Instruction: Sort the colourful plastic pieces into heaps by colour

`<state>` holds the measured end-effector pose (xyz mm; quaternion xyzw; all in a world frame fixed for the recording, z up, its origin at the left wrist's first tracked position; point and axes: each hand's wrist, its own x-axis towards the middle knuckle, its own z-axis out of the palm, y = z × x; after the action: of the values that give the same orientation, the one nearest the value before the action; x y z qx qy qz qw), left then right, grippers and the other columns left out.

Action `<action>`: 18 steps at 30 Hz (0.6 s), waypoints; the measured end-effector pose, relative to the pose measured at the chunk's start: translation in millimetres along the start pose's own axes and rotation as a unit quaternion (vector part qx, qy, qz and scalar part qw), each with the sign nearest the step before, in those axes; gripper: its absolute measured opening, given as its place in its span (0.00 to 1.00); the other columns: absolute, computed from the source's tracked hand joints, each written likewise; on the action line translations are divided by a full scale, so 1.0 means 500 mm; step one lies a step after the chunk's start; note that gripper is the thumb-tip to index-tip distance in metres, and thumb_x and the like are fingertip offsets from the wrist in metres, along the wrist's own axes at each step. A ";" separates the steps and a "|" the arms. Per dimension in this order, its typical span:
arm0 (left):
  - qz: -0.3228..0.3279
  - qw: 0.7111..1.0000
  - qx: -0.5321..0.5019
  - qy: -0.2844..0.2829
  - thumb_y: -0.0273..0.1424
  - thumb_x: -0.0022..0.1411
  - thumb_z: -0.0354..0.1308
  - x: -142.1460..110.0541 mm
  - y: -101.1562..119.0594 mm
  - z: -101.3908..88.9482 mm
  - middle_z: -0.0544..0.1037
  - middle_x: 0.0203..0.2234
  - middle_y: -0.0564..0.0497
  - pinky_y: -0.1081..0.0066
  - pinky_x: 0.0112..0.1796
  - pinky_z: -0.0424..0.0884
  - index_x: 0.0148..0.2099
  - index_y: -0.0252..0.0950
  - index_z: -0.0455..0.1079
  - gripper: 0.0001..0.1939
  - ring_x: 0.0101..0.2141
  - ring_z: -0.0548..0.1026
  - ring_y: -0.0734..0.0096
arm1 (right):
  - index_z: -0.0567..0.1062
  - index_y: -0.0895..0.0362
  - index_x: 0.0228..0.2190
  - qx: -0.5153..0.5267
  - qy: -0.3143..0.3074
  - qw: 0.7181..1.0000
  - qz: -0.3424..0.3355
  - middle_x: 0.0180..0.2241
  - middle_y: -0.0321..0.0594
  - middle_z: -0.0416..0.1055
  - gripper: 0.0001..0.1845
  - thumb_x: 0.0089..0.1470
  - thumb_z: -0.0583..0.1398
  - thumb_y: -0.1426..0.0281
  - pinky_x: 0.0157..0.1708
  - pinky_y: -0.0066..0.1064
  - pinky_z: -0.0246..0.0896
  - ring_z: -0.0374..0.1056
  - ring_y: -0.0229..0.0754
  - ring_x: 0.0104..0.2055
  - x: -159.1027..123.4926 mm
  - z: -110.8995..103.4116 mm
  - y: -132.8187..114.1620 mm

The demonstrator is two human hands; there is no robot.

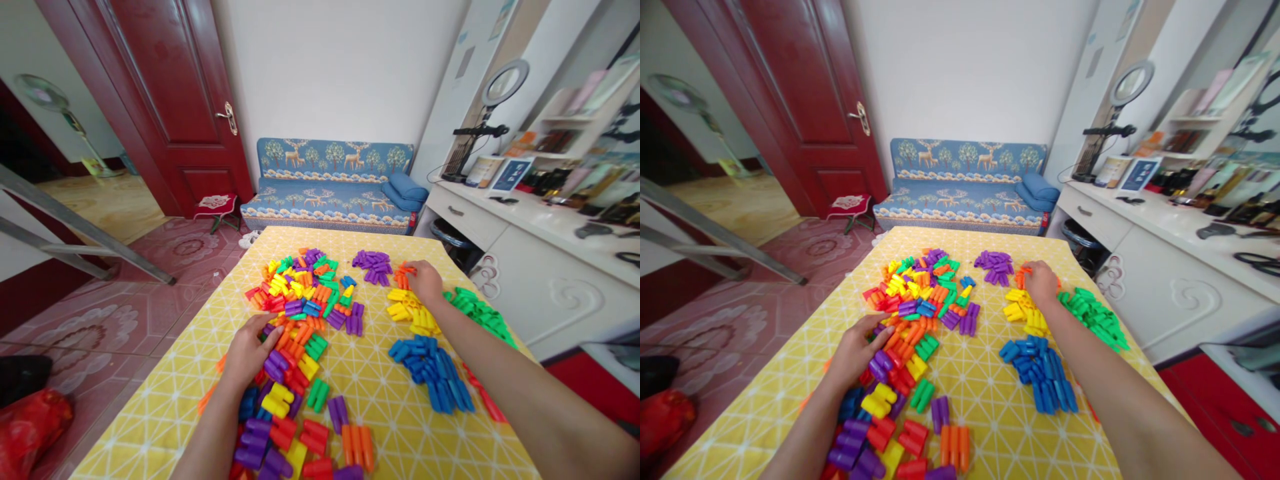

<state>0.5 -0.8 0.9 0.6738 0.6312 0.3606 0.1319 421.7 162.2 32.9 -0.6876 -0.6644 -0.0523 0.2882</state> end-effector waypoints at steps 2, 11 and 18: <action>0.000 1.000 -0.001 0.000 0.44 0.60 0.55 0.000 0.001 0.000 0.77 0.46 0.45 0.60 0.51 0.69 0.48 0.38 0.74 0.20 0.48 0.74 0.59 | 0.78 0.60 0.40 0.036 0.014 0.999 -0.003 0.42 0.48 0.74 0.17 0.51 0.53 0.74 0.44 0.34 0.64 0.70 0.45 0.43 -0.020 0.000 -0.035; -0.001 1.000 -0.002 -0.005 0.45 0.61 0.54 0.001 -0.002 0.001 0.77 0.46 0.45 0.61 0.50 0.68 0.49 0.36 0.73 0.22 0.48 0.74 0.59 | 0.77 0.53 0.35 0.398 -0.056 0.913 -0.068 0.39 0.40 0.74 0.09 0.50 0.58 0.71 0.43 0.36 0.64 0.69 0.44 0.42 -0.237 0.005 -0.263; 0.003 1.000 -0.015 0.009 0.44 0.60 0.55 0.001 -0.003 0.000 0.77 0.45 0.45 0.61 0.49 0.69 0.48 0.35 0.74 0.21 0.46 0.75 0.59 | 0.74 0.54 0.47 0.291 -0.042 0.954 -0.066 0.50 0.46 0.68 0.23 0.46 0.60 0.75 0.56 0.47 0.55 0.61 0.51 0.54 -0.318 0.060 -0.299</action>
<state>-0.6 -0.1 0.1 0.6705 0.6249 0.3762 0.1354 253.4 28.5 -15.4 -0.5303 -0.7060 0.1535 0.4436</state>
